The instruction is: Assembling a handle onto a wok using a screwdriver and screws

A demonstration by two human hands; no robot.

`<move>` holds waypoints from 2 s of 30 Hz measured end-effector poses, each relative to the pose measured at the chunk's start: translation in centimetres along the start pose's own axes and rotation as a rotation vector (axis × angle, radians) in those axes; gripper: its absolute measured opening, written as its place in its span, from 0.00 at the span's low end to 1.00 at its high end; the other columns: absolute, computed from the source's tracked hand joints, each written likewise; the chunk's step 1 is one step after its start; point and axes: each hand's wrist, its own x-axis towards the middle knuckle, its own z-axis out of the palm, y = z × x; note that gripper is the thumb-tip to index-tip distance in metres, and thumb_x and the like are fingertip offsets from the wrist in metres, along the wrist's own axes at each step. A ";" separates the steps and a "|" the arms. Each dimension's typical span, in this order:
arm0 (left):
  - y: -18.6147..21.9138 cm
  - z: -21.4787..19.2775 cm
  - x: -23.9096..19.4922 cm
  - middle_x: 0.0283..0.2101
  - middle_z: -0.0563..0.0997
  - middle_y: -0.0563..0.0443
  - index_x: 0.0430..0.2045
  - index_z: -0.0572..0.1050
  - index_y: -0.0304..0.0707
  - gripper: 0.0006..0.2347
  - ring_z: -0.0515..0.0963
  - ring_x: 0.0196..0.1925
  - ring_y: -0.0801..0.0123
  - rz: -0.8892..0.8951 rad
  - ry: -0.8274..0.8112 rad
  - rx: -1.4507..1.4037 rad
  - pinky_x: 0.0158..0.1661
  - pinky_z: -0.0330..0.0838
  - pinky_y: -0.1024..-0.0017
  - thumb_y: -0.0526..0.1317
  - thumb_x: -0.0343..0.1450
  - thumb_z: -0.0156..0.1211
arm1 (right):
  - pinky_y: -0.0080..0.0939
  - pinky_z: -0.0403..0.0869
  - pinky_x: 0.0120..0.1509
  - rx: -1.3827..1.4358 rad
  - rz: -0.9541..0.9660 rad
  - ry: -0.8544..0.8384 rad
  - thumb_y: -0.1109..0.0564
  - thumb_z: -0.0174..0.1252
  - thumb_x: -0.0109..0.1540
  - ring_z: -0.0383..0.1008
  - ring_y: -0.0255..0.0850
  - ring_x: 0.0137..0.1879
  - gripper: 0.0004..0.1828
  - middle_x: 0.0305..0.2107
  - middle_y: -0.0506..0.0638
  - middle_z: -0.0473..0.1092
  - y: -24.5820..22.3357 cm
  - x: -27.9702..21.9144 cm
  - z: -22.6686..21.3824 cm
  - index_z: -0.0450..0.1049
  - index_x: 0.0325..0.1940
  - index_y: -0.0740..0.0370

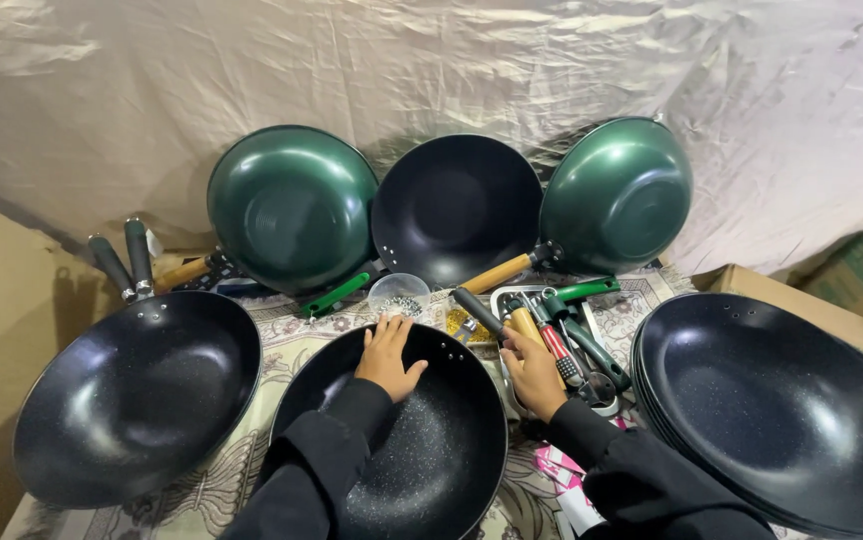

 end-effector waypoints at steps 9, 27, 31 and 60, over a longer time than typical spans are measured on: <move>2.0 -0.9 0.2 0.68 0.69 0.47 0.65 0.66 0.50 0.32 0.56 0.77 0.50 0.062 -0.072 -0.090 0.70 0.50 0.41 0.52 0.65 0.68 | 0.35 0.81 0.24 0.103 0.047 0.012 0.52 0.56 0.66 0.81 0.41 0.27 0.16 0.30 0.55 0.79 1.8 1.3 0.2 0.80 0.56 0.54; 5.1 -0.9 -0.3 0.61 0.77 0.57 0.56 0.73 0.59 0.22 0.63 0.73 0.56 0.156 -0.110 -0.183 0.68 0.54 0.39 0.53 0.66 0.66 | 0.37 0.77 0.41 -0.011 0.285 0.060 0.38 0.62 0.61 0.80 0.38 0.28 0.17 0.12 0.43 0.75 0.7 2.5 -2.6 0.82 0.25 0.49; 5.4 -0.5 -0.1 0.60 0.78 0.56 0.53 0.74 0.59 0.21 0.65 0.73 0.58 0.156 -0.114 -0.193 0.69 0.51 0.41 0.54 0.67 0.65 | 0.39 0.77 0.42 -0.021 0.307 0.102 0.40 0.60 0.63 0.81 0.41 0.32 0.16 0.14 0.43 0.76 0.5 2.6 -3.2 0.83 0.28 0.48; 14.9 4.1 9.4 0.72 0.53 0.23 0.75 0.45 0.48 0.39 0.62 0.72 0.35 -0.734 0.114 -1.568 0.69 0.56 0.50 0.44 0.71 0.66 | 0.49 0.64 0.44 -0.724 -0.333 0.226 0.34 0.63 0.54 0.67 0.47 0.44 0.22 0.34 0.47 0.64 3.3 6.0 2.0 0.77 0.34 0.53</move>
